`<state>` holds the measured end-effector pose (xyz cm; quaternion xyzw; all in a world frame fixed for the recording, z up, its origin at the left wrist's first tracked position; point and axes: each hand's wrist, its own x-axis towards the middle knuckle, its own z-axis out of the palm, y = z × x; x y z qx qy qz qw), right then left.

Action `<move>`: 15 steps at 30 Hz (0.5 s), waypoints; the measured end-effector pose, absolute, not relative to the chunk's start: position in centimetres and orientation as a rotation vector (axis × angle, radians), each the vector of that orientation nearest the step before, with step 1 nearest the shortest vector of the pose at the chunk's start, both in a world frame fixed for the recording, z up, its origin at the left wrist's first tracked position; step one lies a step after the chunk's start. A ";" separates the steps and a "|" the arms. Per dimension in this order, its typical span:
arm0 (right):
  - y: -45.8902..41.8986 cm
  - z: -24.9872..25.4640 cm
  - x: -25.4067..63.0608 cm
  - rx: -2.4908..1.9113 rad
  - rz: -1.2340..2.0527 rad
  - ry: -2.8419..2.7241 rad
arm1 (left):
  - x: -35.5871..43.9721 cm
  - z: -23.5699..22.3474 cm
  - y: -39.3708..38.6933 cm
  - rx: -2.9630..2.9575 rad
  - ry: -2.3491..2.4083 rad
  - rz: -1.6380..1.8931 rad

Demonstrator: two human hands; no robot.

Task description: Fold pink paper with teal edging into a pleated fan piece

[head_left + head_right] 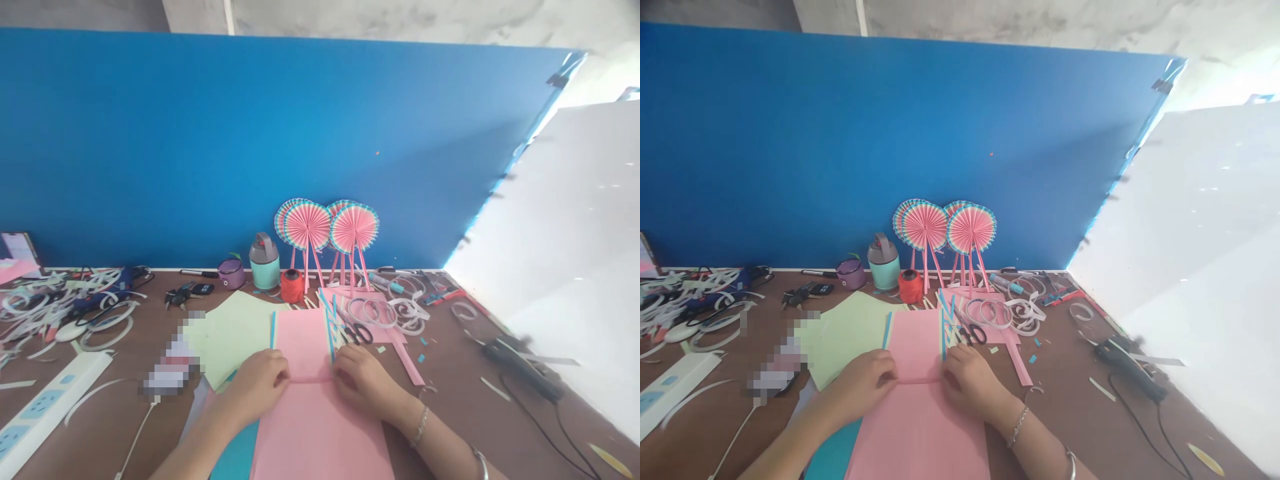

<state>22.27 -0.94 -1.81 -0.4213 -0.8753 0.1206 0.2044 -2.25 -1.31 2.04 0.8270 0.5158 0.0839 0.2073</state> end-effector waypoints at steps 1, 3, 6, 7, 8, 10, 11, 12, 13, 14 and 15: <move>-0.9 -1.8 22.3 -1.160 0.396 -2.398 | -2.6 2.2 -1.2 2.260 1.435 0.230; -0.7 -1.9 22.4 -1.143 0.511 -2.309 | -3.1 2.2 -0.9 2.201 1.449 0.225; -0.6 -1.9 22.5 -1.161 0.635 -2.225 | -3.6 1.9 -0.6 2.178 1.477 0.252; -0.5 -1.9 22.5 -1.168 0.662 -2.214 | -3.6 1.8 -0.6 2.181 1.475 0.267; -0.5 -1.8 22.6 -1.170 0.684 -2.209 | -3.7 1.7 -0.6 2.186 1.463 0.278; -0.4 -1.8 22.6 -1.162 0.722 -2.208 | -3.7 1.6 -0.6 2.195 1.422 0.282; -0.4 -1.7 22.6 -1.161 0.733 -2.208 | -3.8 1.6 -0.6 2.199 1.406 0.282; -0.4 -1.7 22.6 -1.164 0.738 -2.207 | -3.8 1.6 -0.7 2.201 1.398 0.282; -0.3 -1.8 22.6 -1.171 0.740 -2.203 | -3.8 1.6 -0.7 2.199 1.402 0.286; -0.3 -1.8 22.5 -1.182 0.737 -2.193 | -3.9 1.7 -0.7 2.195 1.415 0.291; -0.3 -1.9 22.5 -1.194 0.735 -2.181 | -3.9 1.7 -0.7 2.190 1.435 0.294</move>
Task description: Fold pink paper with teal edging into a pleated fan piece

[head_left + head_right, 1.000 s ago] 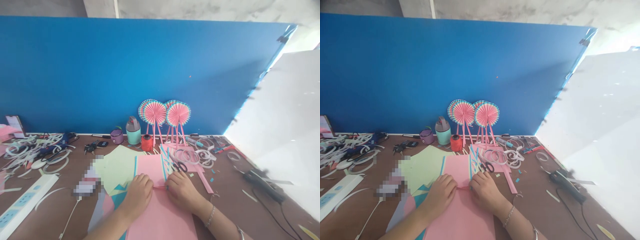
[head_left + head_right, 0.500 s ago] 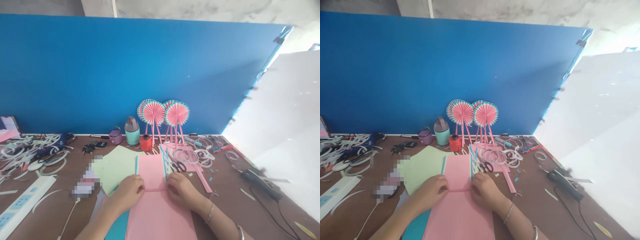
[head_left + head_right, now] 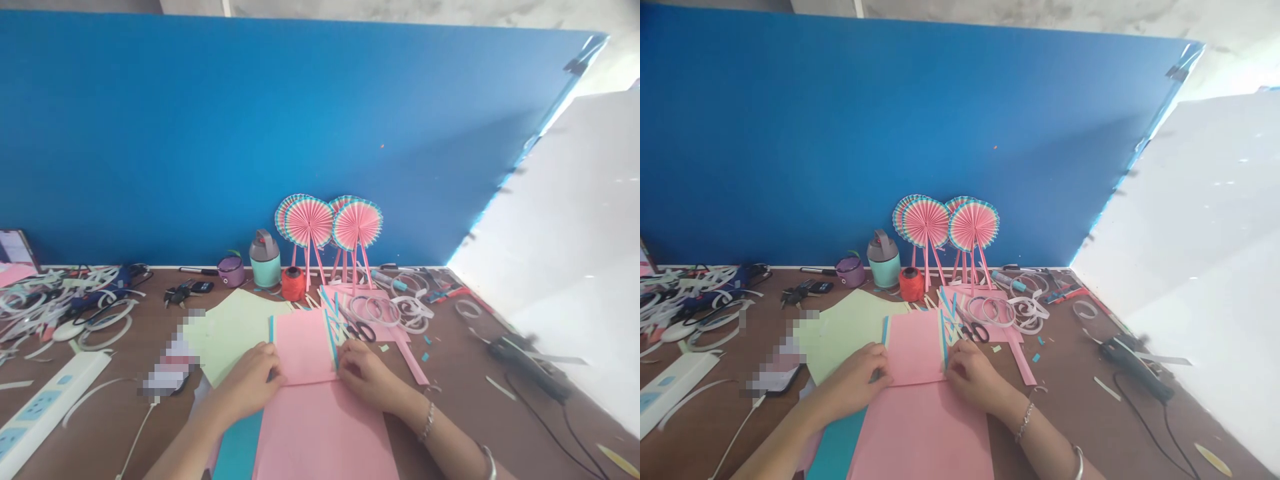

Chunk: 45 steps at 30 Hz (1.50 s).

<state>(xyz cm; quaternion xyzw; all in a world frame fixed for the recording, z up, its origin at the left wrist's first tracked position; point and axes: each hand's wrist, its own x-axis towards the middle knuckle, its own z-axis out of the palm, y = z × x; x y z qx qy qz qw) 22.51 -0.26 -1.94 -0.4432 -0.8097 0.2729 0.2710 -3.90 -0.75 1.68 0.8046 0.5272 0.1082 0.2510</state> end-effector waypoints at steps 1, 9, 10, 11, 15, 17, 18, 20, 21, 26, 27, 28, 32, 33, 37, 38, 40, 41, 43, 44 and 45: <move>-0.2 -2.1 22.5 -1.204 0.735 -2.167 | -3.9 1.7 -0.7 2.184 1.453 0.294; 0.1 -2.9 22.3 -1.304 0.740 -2.112 | -4.1 2.1 -0.5 2.090 1.531 0.282; 0.2 -2.9 22.2 -1.310 0.737 -2.107 | -4.1 2.1 -0.5 2.069 1.540 0.283; 0.2 -2.9 22.2 -1.311 0.734 -2.103 | -4.1 2.1 -0.5 2.052 1.550 0.283; 0.3 -3.0 22.0 -1.317 0.730 -2.084 | -4.3 1.9 -0.4 2.027 1.555 0.283; 0.4 -3.1 22.0 -1.328 0.725 -2.076 | -4.3 1.8 -0.4 2.017 1.553 0.284; 0.4 -3.1 21.9 -1.333 0.722 -2.075 | -4.3 1.8 -0.4 2.016 1.557 0.279; 0.4 -3.0 21.8 -1.342 0.709 -2.079 | -4.3 1.8 -0.4 2.021 1.571 0.269; 0.4 -3.0 21.7 -1.349 0.698 -2.081 | -4.3 1.8 -0.4 2.028 1.579 0.265; 0.4 -2.7 21.5 -1.398 0.642 -2.084 | -4.2 1.8 -0.5 2.047 1.608 0.227; 0.4 -2.7 21.5 -1.395 0.639 -2.086 | -4.1 1.8 -0.5 2.050 1.607 0.222; 0.4 -2.7 21.4 -1.389 0.638 -2.088 | -4.1 1.7 -0.5 2.054 1.605 0.221; 0.3 -2.6 21.4 -1.385 0.643 -2.083 | -4.0 1.8 -0.6 2.076 1.613 0.219; 0.3 -2.6 21.4 -1.392 0.645 -2.082 | -3.9 1.8 -0.6 2.082 1.622 0.215; 0.3 -2.6 21.4 -1.418 0.657 -2.087 | -3.7 2.0 -0.8 2.122 1.649 0.183; 0.4 -2.7 21.4 -1.424 0.654 -2.092 | -3.7 2.0 -0.8 2.137 1.654 0.176; 0.4 -2.9 21.5 -1.432 0.638 -2.105 | -3.6 1.9 -0.9 2.169 1.661 0.158; 0.4 -3.0 21.5 -1.436 0.624 -2.113 | -3.6 1.9 -0.9 2.188 1.665 0.149; 0.4 -3.2 21.5 -1.438 0.589 -2.131 | -3.5 1.7 -1.0 2.225 1.672 0.128; 0.4 -3.4 21.5 -1.436 0.569 -2.141 | -3.5 1.6 -1.0 2.243 1.673 0.116; 0.4 -3.4 21.5 -1.434 0.547 -2.153 | -3.4 1.6 -1.0 2.261 1.675 0.102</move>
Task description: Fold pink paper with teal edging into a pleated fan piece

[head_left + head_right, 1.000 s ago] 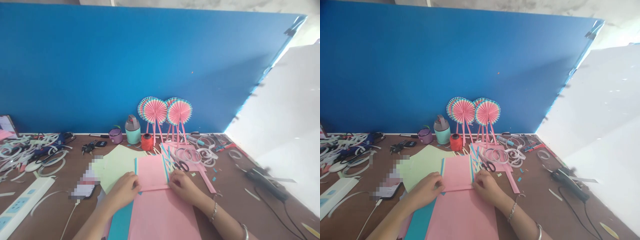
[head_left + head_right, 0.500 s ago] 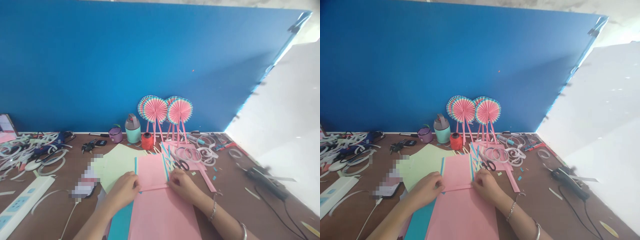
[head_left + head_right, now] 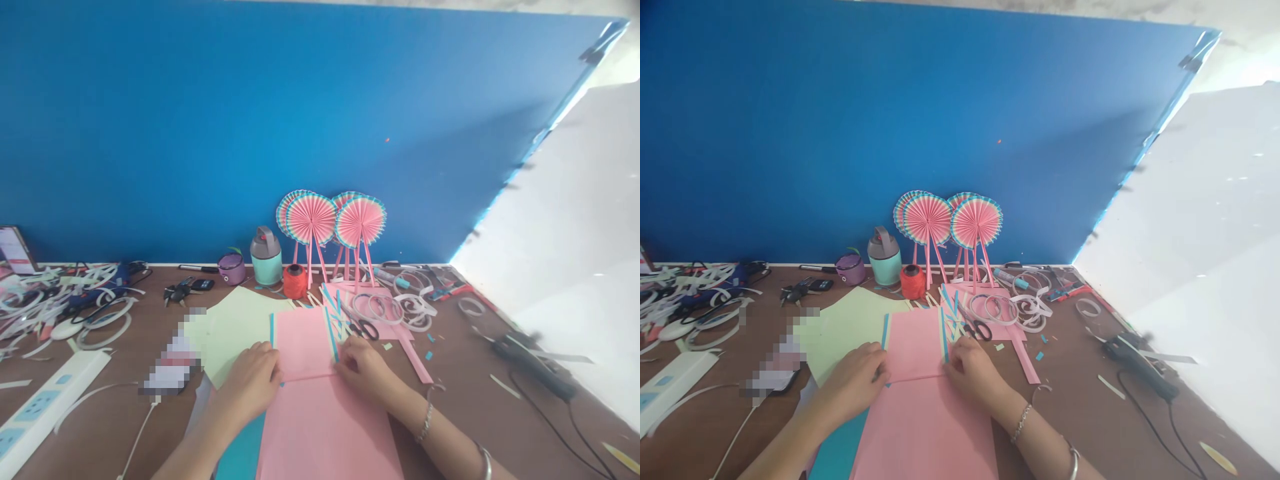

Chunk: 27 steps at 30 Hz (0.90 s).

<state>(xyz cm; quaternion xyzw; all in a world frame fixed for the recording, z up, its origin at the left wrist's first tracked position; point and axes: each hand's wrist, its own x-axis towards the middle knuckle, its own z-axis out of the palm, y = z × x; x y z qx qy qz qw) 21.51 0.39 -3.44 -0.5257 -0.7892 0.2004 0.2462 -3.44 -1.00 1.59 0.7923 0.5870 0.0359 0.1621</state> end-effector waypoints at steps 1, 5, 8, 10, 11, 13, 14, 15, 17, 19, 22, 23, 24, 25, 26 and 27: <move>0.4 -3.5 21.5 -1.434 0.519 -2.167 | -3.4 1.6 -1.0 2.282 1.676 0.090; 0.1 -3.1 21.3 -1.457 0.352 -2.279 | -3.0 1.5 -1.3 2.409 1.680 0.103; -0.3 -2.4 21.1 -1.478 0.195 -2.353 | -2.6 1.3 -1.7 2.539 1.575 0.189; -0.6 -2.0 20.9 -1.437 0.103 -2.392 | -2.3 1.1 -1.9 2.618 1.433 0.251; -0.8 -1.9 20.8 -1.394 0.058 -2.424 | -2.2 1.1 -2.0 2.648 1.367 0.275; -1.2 -1.9 20.6 -1.273 -0.027 -2.516 | -2.0 1.0 -2.1 2.682 1.282 0.286; -1.3 -1.9 20.5 -1.207 -0.065 -2.559 | -2.0 1.0 -2.1 2.689 1.262 0.276; -1.4 -2.0 20.4 -1.152 -0.098 -2.591 | -1.9 1.0 -2.1 2.690 1.255 0.263; -1.5 -2.1 20.2 -1.074 -0.140 -2.621 | -1.9 1.1 -2.0 2.686 1.251 0.236; -1.3 -2.2 20.3 -1.050 -0.149 -2.612 | -2.0 1.2 -1.8 2.679 1.245 0.218; -1.0 -2.1 20.8 -1.067 -0.080 -2.598 | -2.6 1.6 -1.6 2.644 1.282 0.226; -1.0 -2.0 21.1 -1.079 -0.045 -2.592 | -2.9 1.7 -1.5 2.624 1.307 0.226; -1.0 -1.8 21.3 -1.094 -0.009 -2.584 | -3.2 1.8 -1.4 2.604 1.330 0.223; -1.0 -1.6 21.6 -1.112 0.028 -2.578 | -3.5 2.0 -1.4 2.586 1.346 0.218; -1.1 -1.4 21.7 -1.132 0.063 -2.571 | -3.8 2.1 -1.3 2.568 1.360 0.212; -1.2 -1.2 21.8 -1.151 0.095 -2.573 | -4.1 2.2 -1.2 2.549 1.374 0.207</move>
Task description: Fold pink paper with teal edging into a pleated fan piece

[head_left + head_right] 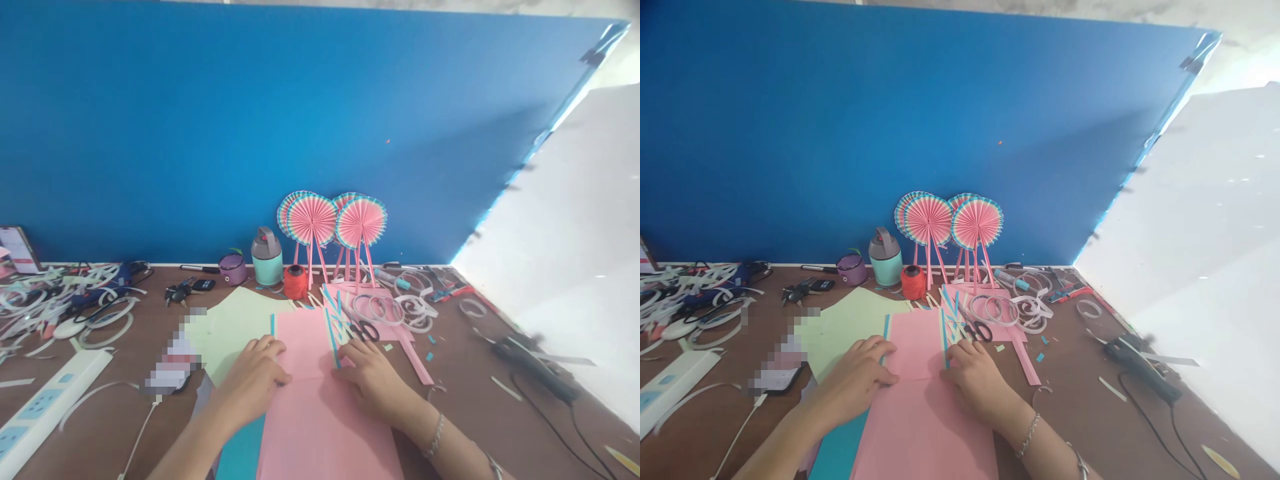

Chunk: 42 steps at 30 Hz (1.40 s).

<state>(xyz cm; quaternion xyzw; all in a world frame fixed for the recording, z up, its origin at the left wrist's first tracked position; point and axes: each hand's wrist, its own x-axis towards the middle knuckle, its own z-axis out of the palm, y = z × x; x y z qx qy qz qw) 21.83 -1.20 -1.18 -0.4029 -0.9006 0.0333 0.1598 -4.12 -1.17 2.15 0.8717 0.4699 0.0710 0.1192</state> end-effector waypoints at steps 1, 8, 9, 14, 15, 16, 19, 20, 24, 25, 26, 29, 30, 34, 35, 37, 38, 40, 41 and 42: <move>-1.3 -1.0 21.9 -1.165 0.117 -2.581 | -4.4 2.2 -1.0 2.525 1.391 0.211; -1.2 -1.6 21.6 -1.080 0.012 -2.611 | -5.1 1.3 0.9 2.274 1.399 0.588; -1.1 -1.8 21.7 -1.064 -0.002 -2.594 | -5.1 1.2 1.1 2.238 1.420 0.717; -0.6 -1.6 22.0 -0.993 0.161 -2.368 | -5.1 0.9 0.7 2.051 1.455 1.183; -0.5 -1.4 22.0 -0.975 0.229 -2.300 | -4.8 0.8 0.4 2.017 1.423 1.146; -0.5 -1.2 22.0 -0.955 0.294 -2.236 | -4.5 0.7 0.1 1.977 1.381 1.069; -0.7 -0.9 21.7 -0.888 0.412 -2.123 | -2.7 0.1 -0.7 1.791 1.254 0.777; -0.9 -0.8 21.5 -0.864 0.420 -2.121 | -2.0 0.0 -0.9 1.707 1.246 0.748; -1.5 -0.9 20.8 -0.807 0.333 -2.258 | 0.0 -0.5 -1.4 1.582 1.391 0.818; -1.5 -0.8 20.7 -0.799 0.291 -2.295 | 0.1 -0.6 -1.5 1.626 1.435 0.880; -1.6 -0.7 20.7 -0.794 0.244 -2.322 | 0.0 -0.6 -1.6 1.698 1.467 0.948; -2.1 -0.4 20.9 -0.797 0.035 -2.294 | -0.8 -0.4 -1.8 2.036 1.510 1.173; -2.4 -0.4 21.1 -0.801 -0.056 -2.251 | -1.1 -0.3 -1.9 2.177 1.504 1.245; -3.5 -0.5 21.4 -0.719 -0.366 -2.060 | -1.4 0.1 -2.3 2.652 1.502 1.231; -3.7 -0.6 21.3 -0.704 -0.399 -2.057 | -1.2 0.1 -2.4 2.720 1.519 1.143; -3.8 -0.5 21.0 -0.744 -0.410 -2.126 | -0.5 -0.1 -2.4 2.807 1.525 0.928; -3.7 -0.5 20.8 -0.796 -0.390 -2.185 | -0.1 -0.3 -2.5 2.833 1.515 0.820; -3.2 -0.5 20.5 -0.912 -0.315 -2.302 | 0.5 -0.6 -2.5 2.859 1.482 0.632; -2.9 -0.6 20.4 -0.953 -0.273 -2.350 | 0.8 -0.8 -2.5 2.865 1.459 0.552; -2.6 -0.8 20.4 -0.980 -0.236 -2.390 | 1.0 -0.9 -2.5 2.867 1.434 0.486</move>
